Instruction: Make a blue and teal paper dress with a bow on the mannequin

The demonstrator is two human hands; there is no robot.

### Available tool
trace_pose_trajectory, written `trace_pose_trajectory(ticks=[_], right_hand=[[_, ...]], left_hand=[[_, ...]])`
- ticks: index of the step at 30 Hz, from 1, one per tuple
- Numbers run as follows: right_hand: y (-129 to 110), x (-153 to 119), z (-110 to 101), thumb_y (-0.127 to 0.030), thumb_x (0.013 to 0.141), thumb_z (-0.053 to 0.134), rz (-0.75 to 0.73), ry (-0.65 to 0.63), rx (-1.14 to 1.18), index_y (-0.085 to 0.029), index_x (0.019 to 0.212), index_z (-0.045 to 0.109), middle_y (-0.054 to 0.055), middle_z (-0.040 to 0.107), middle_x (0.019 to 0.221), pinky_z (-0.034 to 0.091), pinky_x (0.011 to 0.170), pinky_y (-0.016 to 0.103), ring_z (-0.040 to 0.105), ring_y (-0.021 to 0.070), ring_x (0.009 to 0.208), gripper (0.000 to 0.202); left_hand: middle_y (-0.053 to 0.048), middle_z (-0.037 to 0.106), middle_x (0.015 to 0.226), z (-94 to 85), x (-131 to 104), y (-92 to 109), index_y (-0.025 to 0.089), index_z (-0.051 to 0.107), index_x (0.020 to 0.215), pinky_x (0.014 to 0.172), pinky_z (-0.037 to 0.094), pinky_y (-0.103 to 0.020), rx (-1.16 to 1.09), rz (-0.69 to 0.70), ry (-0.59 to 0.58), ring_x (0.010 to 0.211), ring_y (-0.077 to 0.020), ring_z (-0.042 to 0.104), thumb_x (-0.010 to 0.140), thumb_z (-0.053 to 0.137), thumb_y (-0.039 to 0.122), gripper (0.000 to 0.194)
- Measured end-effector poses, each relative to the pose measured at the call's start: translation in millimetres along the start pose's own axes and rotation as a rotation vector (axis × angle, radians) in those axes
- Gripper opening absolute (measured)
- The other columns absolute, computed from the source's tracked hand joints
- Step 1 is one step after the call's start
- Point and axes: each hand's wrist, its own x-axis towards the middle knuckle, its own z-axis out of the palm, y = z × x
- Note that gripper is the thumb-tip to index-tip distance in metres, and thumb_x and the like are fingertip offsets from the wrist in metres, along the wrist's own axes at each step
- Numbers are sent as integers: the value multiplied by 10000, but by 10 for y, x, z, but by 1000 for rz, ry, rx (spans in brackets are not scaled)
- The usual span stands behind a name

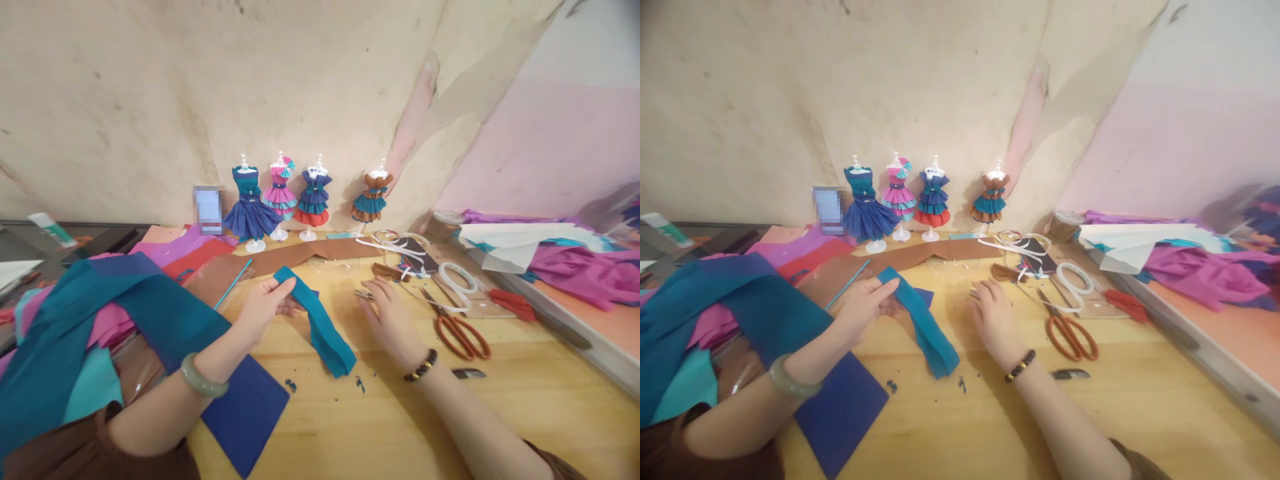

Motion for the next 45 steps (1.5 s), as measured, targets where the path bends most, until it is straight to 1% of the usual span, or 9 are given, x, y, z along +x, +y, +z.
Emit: trace_pose_trajectory(ticks=[4,7,10,18,22,29,33,41,45], right_hand=[[-365,-217,112,-404,924,558,-22,-374,620,-263,1422,408,115,525,1409,381,1078,472,487,260,1296,538],[-493,-329,192,-394,814,716,116,-611,736,-231,1279,546,81,675,1114,525,847,400,642,242,978,521],[-504,-337,215,-345,751,777,206,-588,726,-209,1105,631,48,692,978,532,769,364,637,212,849,407],[-357,-133,21,-354,762,760,225,-562,788,-217,1136,609,48,710,1016,524,762,339,657,196,874,426],[-176,-6,-73,-337,741,742,257,-539,593,-197,1186,572,-22,657,775,503,646,315,631,144,588,497],[93,102,-67,-329,742,668,421,-453,446,-160,1135,562,-22,663,651,515,581,295,654,159,573,440],[-20,22,-20,-432,737,707,498,-646,577,-154,993,615,-1,684,619,479,477,226,645,125,519,389],[-553,-416,255,-465,687,775,565,-1015,858,-152,1108,604,38,723,753,483,453,200,721,176,618,552],[-613,-539,362,-425,849,616,429,-848,571,-171,1122,628,40,706,775,466,470,224,674,150,596,373]], left_hand=[[-93,745,682,44,-83,69,105,711,734,500,522,-240,33,37,-131,547,-159,667,647,783,529,438],[-70,727,638,21,-105,150,111,712,692,493,520,-241,27,67,-172,525,-151,649,630,799,523,426],[-47,708,597,-95,-43,236,120,694,666,509,523,-247,-13,159,-52,506,-143,636,637,808,482,381],[-30,715,694,-496,286,137,112,688,747,540,549,-237,-126,190,159,582,-130,651,542,873,410,407],[-40,712,686,-573,393,-8,109,673,750,532,548,-235,-155,146,224,597,-140,661,565,857,376,374],[-53,712,673,-637,477,-169,109,653,723,512,540,-239,-166,79,332,582,-147,662,621,808,225,219],[-41,703,639,-694,503,-193,127,629,716,503,531,-245,-197,68,372,535,-140,643,640,768,176,166],[33,631,563,-763,549,-188,177,565,717,461,460,-230,-320,171,451,494,-134,596,642,730,289,213],[44,621,560,-752,548,-185,187,545,722,466,442,-230,-347,182,474,500,-137,592,605,739,292,250]])
